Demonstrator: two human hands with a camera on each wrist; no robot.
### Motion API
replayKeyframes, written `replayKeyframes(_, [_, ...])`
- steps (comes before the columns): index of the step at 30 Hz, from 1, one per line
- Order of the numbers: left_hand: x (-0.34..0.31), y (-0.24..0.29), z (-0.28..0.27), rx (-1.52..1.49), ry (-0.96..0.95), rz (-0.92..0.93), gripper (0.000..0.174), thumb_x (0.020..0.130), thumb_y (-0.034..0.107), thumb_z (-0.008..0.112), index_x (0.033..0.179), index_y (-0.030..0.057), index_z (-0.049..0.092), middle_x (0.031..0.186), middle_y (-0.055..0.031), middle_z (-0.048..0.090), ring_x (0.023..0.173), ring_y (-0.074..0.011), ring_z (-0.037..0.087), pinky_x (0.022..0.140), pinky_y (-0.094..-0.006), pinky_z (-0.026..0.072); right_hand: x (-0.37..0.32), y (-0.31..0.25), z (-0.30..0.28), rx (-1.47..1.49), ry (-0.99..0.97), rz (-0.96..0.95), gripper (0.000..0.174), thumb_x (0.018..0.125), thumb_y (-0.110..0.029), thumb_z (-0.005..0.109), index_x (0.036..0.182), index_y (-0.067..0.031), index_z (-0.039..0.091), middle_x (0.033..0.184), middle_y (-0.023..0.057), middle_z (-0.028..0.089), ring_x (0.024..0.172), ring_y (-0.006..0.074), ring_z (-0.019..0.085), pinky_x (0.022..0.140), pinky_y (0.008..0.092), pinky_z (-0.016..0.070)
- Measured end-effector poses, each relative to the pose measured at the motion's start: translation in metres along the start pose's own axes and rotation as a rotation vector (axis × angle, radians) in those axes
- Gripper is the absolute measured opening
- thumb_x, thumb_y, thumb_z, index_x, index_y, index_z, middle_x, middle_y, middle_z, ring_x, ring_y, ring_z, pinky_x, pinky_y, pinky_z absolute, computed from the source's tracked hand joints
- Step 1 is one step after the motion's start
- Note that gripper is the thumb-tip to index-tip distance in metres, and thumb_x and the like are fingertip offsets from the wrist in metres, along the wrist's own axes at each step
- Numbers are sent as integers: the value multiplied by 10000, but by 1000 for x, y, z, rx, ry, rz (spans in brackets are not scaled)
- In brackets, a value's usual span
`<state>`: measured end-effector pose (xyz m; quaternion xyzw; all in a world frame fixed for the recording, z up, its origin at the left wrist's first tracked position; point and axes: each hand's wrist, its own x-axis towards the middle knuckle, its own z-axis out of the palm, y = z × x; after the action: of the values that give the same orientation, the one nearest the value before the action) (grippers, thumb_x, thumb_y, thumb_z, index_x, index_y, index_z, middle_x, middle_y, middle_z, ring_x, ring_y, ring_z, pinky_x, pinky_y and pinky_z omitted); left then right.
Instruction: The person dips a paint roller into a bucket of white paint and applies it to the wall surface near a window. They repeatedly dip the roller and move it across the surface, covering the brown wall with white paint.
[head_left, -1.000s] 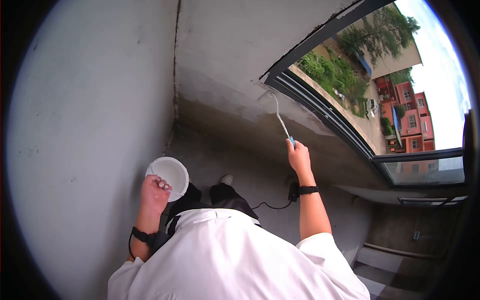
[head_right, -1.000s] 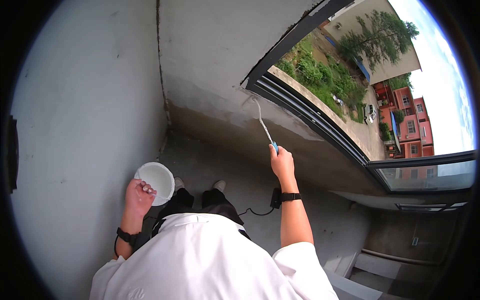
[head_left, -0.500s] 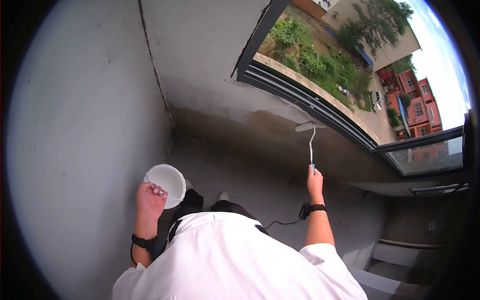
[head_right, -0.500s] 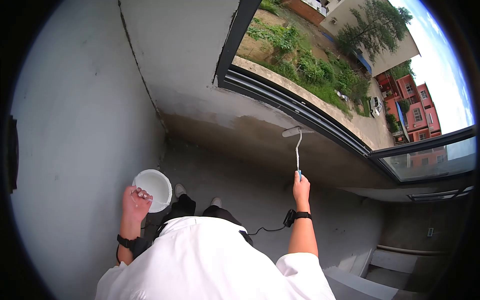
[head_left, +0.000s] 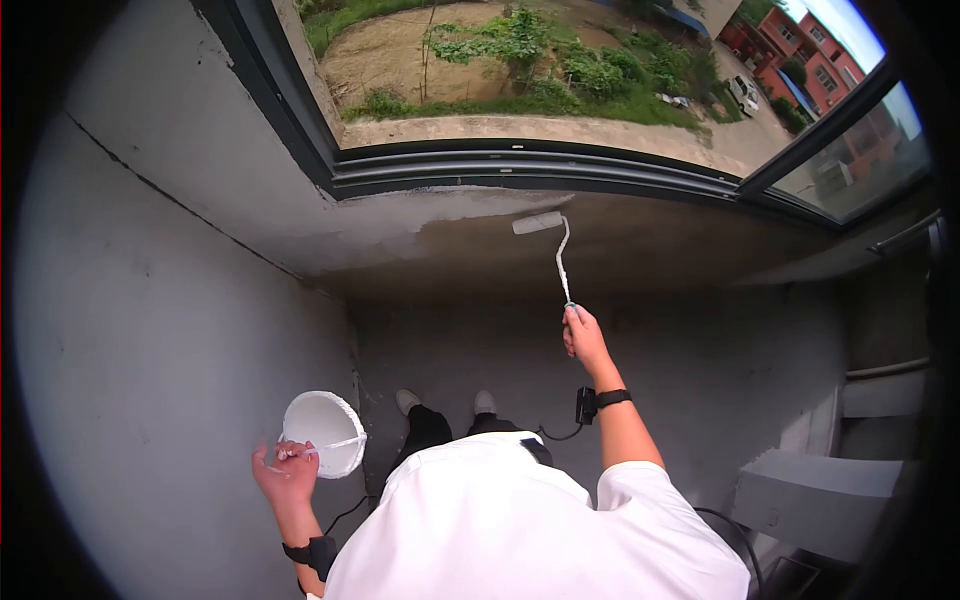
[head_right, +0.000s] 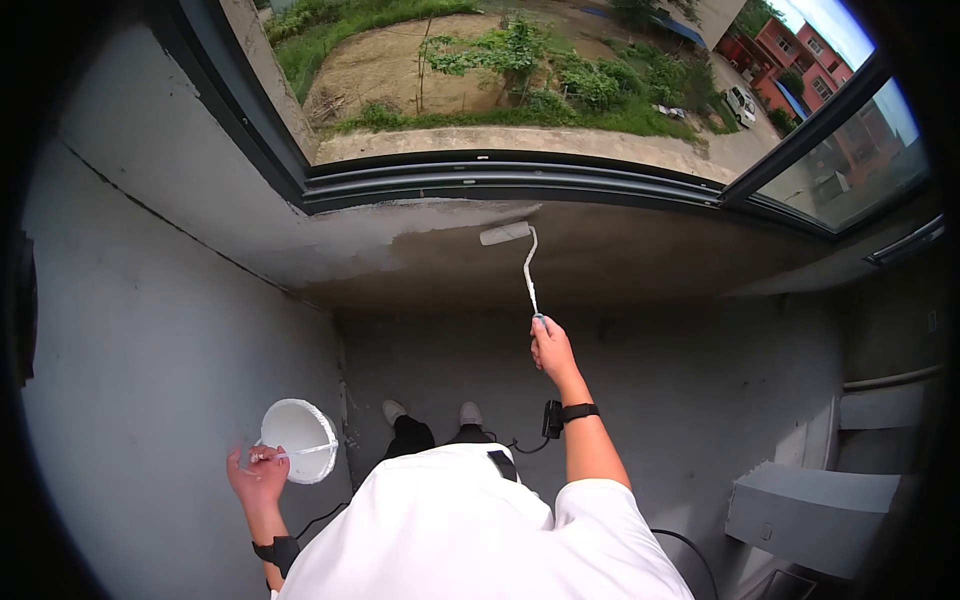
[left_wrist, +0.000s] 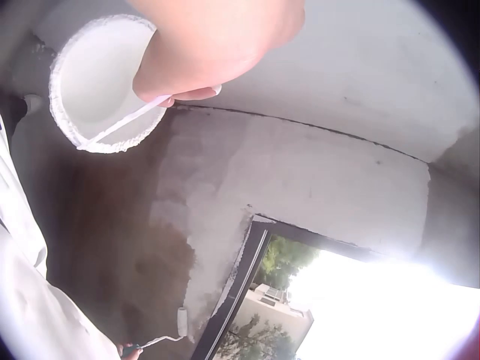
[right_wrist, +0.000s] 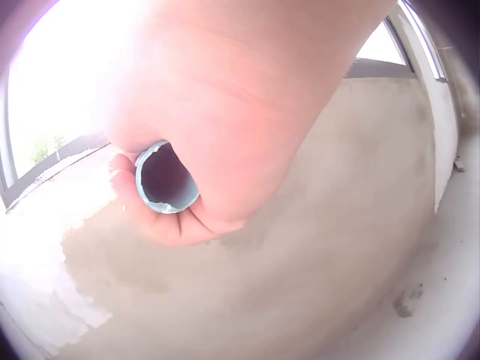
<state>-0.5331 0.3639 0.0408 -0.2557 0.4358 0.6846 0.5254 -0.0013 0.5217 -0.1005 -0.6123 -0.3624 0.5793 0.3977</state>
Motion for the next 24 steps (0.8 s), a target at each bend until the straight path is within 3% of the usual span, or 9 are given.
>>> replayKeyframes(7, [-26,-22,-6,-10,74,65,309,890,388,513,814,104,419,716,0,430,671,-137,442,962,-377,341,0,-37,34,252,-33,106,319,1076,-397,447,899,-131,457,566,-44,402,424,63,363,402,234,323])
replayKeyframes(9, [-32,-25,-8,10,59,86,304,897,389,504,849,102,419,723,0,439,682,-133,455,961,-388,345,4,-41,34,532,-86,320,325,1070,-411,458,895,-137,458,575,-56,388,435,54,352,407,221,318])
replayKeyframes(10, [-36,-27,-8,12,63,93,304,897,389,504,849,102,419,723,0,439,682,-133,455,961,-388,345,9,-38,36,536,-92,325,325,1070,-411,458,895,-137,458,575,-56,388,435,54,352,407,221,318])
replayKeyframes(16, [-39,-35,-19,-15,93,103,307,899,391,513,868,94,443,727,1,457,697,-134,487,995,-394,343,53,-6,27,480,-50,460,323,1068,-393,464,907,-113,462,612,-58,400,459,41,361,410,207,328])
replayKeyframes(24, [-61,-67,1,17,106,122,290,906,357,523,840,94,418,704,-9,410,631,-142,421,973,-384,367,42,-2,-12,0,-153,346,363,1023,-410,530,830,-104,498,622,-33,477,479,77,442,460,250,405])
